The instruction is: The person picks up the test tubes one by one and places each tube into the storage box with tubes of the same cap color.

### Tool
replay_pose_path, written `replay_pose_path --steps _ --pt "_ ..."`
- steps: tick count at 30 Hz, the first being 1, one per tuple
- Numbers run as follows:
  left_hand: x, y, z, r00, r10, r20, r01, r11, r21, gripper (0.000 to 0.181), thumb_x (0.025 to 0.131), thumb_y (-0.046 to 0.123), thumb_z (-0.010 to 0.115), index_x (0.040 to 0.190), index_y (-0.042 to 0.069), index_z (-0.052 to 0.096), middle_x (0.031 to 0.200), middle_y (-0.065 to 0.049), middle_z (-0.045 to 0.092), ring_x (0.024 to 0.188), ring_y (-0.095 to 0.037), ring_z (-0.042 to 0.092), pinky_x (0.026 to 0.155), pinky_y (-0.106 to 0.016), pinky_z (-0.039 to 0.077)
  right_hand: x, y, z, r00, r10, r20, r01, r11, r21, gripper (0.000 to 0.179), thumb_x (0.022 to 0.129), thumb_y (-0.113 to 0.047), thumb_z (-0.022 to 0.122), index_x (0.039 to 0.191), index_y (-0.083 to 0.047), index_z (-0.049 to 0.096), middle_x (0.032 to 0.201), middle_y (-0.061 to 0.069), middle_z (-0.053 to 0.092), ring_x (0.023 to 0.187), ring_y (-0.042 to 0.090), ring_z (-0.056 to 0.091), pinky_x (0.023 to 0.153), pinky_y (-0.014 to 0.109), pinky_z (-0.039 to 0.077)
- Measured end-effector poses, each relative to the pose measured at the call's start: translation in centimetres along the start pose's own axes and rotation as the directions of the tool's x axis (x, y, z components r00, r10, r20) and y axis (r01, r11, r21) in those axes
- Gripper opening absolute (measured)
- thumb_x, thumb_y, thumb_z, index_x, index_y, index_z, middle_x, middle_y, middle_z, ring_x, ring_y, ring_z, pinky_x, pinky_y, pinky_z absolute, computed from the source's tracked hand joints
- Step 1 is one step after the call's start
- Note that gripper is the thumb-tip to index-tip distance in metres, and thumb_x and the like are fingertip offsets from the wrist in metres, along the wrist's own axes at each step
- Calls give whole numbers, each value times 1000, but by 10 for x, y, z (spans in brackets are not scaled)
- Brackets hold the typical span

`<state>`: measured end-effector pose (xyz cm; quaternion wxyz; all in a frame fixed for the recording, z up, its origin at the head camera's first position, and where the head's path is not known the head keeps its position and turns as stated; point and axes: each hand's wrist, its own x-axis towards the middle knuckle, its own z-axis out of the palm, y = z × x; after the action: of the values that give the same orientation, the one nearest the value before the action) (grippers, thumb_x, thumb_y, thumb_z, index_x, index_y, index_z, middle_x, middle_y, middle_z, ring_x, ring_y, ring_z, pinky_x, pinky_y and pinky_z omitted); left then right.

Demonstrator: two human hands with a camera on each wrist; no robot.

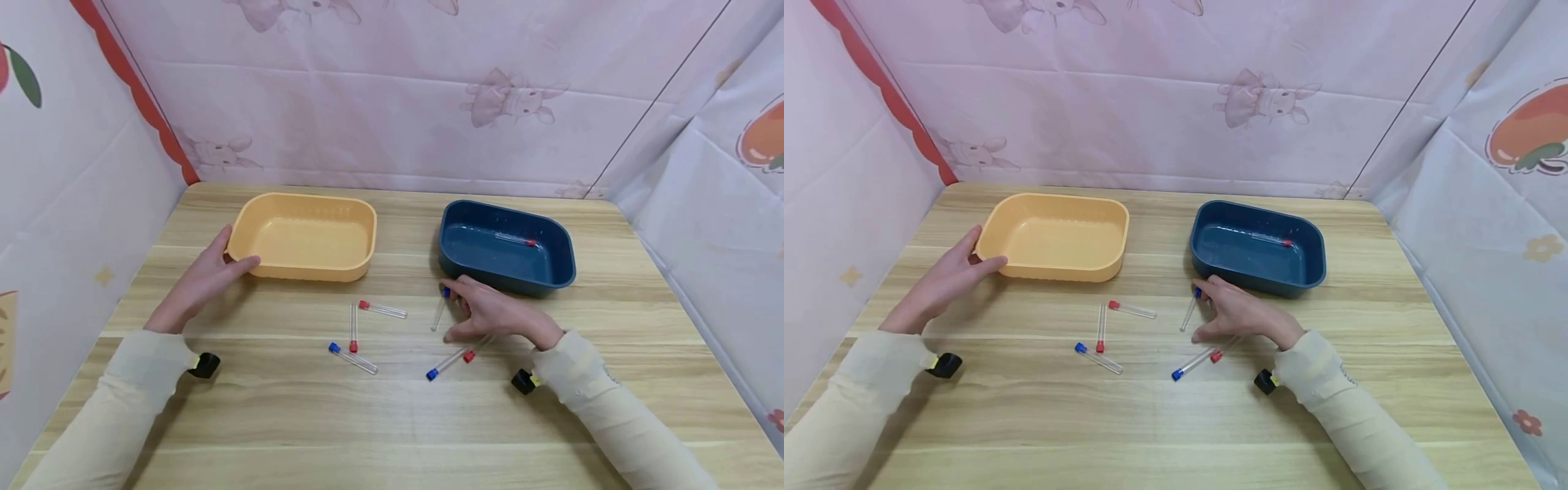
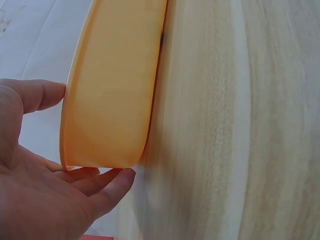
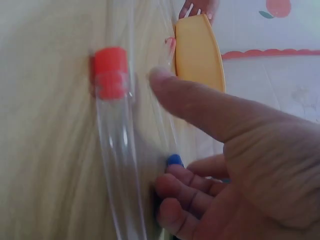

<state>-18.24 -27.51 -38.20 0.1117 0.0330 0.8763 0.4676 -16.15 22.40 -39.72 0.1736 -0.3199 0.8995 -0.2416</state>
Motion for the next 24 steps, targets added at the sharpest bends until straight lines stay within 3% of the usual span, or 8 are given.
replay_pose_path --steps 9,17,24 --pt "-3 2 1 1000 -21 9 21 1000 2 104 104 46 58 161 4 -18 170 -20 -11 156 -41 3 122 -62 10 2 -14 13 982 163 -95 -165 986 -6 98 80 -48 89 148 8 47 111 10 53 90 21 53 72 31 49" --pt "-2 0 1 999 -27 19 26 1000 3 104 104 46 57 161 5 -19 170 -19 -12 155 -41 2 122 -63 9 3 -24 24 955 248 -164 -251 968 5 96 78 -50 90 146 5 50 111 11 51 91 24 54 73 31 50" --pt "-2 3 2 999 -39 19 39 999 -3 102 105 45 56 161 5 -20 170 -19 -13 156 -41 0 122 -63 9 4 -29 30 936 290 -197 -296 955 0 102 75 -52 91 147 5 49 111 12 49 84 23 53 66 31 48"
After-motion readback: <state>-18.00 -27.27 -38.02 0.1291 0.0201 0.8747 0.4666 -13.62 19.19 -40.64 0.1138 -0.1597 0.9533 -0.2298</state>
